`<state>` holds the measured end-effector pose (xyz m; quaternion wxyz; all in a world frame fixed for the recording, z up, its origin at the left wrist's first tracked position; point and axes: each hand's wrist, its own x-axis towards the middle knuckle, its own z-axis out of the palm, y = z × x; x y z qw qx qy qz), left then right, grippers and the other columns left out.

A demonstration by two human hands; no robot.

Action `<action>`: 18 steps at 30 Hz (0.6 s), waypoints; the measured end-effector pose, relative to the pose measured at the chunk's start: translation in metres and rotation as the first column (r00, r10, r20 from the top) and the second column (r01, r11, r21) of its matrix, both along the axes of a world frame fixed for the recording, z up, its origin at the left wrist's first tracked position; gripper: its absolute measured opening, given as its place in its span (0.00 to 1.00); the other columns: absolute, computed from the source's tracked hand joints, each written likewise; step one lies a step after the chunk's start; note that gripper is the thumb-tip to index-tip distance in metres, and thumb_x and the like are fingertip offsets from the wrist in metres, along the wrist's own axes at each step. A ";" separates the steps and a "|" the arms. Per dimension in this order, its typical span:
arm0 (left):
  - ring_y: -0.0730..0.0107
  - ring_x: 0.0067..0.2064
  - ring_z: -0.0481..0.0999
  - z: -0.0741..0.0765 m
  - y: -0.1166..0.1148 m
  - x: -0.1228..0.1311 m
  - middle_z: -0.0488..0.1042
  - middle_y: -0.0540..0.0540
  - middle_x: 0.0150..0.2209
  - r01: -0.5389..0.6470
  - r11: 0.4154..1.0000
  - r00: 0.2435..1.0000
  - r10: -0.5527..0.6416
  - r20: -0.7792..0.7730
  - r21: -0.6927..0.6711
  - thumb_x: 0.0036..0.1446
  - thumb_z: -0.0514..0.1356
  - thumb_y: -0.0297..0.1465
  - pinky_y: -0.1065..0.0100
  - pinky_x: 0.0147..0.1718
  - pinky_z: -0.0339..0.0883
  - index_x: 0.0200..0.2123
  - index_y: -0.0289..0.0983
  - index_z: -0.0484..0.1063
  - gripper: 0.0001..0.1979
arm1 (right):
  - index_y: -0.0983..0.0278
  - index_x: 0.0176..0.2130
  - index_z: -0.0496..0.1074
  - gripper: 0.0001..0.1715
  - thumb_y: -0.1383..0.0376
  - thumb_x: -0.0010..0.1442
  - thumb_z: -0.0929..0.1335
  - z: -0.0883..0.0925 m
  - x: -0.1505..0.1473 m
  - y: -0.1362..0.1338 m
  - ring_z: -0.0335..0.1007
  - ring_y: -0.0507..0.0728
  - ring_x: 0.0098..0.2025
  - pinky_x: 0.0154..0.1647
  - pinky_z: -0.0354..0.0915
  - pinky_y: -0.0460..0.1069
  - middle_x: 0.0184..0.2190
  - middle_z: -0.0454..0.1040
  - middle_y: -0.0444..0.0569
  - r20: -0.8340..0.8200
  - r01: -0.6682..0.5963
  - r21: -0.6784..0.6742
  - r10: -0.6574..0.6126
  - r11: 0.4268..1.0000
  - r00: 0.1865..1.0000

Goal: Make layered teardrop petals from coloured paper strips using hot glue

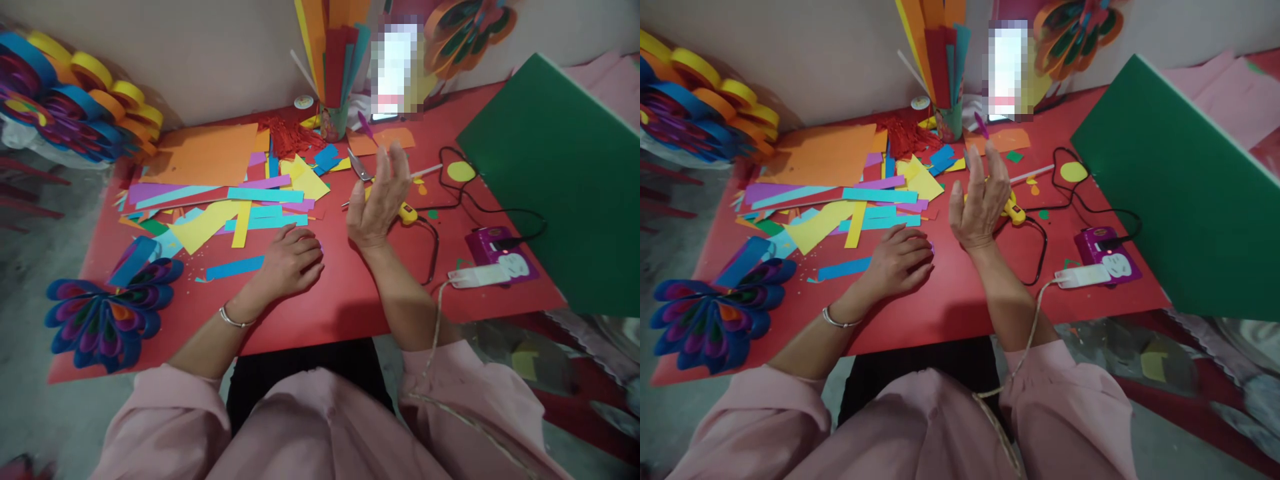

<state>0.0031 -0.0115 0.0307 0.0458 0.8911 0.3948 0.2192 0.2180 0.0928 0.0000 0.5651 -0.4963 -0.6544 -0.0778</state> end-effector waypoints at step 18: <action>0.52 0.58 0.82 0.002 0.001 0.000 0.87 0.45 0.47 -0.005 0.999 1.000 0.004 -0.002 -0.033 0.69 0.62 0.35 0.41 0.69 0.63 0.42 0.43 0.84 0.09 | 0.60 0.73 0.68 0.36 0.47 0.79 0.57 0.001 0.008 0.009 0.62 0.73 0.76 0.70 0.63 0.75 0.72 0.65 0.67 -0.089 0.070 0.036 -0.067 0.997 0.994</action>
